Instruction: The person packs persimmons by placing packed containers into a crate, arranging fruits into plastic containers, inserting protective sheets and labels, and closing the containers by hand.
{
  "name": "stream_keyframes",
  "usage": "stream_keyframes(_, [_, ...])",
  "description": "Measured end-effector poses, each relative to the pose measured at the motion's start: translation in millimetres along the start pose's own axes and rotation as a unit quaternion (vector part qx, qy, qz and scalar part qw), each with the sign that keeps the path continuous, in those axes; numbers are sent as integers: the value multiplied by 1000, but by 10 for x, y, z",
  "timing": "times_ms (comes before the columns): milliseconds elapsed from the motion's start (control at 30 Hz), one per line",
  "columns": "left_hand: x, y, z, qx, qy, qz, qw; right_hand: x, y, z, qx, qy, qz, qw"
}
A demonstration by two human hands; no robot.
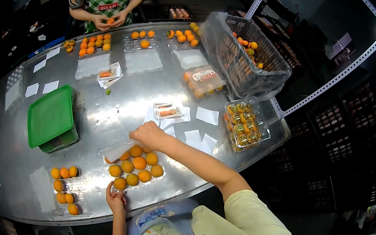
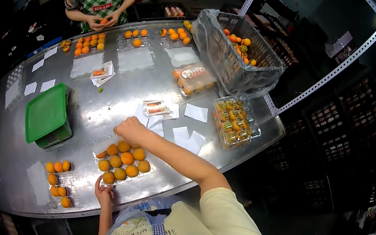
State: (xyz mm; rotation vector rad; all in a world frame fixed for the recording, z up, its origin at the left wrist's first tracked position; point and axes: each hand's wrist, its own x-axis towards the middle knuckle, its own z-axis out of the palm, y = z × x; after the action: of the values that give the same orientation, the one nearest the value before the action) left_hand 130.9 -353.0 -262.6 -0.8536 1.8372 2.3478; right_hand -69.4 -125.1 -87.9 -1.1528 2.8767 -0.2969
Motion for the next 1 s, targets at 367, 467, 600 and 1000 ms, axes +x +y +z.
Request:
stream_keyframes(367, [-192, -37, -219, 92, -89, -136, 982, 455, 870, 329, -3, -114, 99, 988])
stream_keyframes(467, [-244, 169, -121, 44, -89, -189, 977, 385, 907, 481, -20, 45, 69, 996])
stream_keyframes(600, [-241, 169, -44, 32, -95, -223, 970, -42, 697, 414, 144, 168, 86, 971])
stream_keyframes(1000, [-115, 144, 180, 96, -181, -277, 939, -1171, 465, 912, 215, 7, 234, 948])
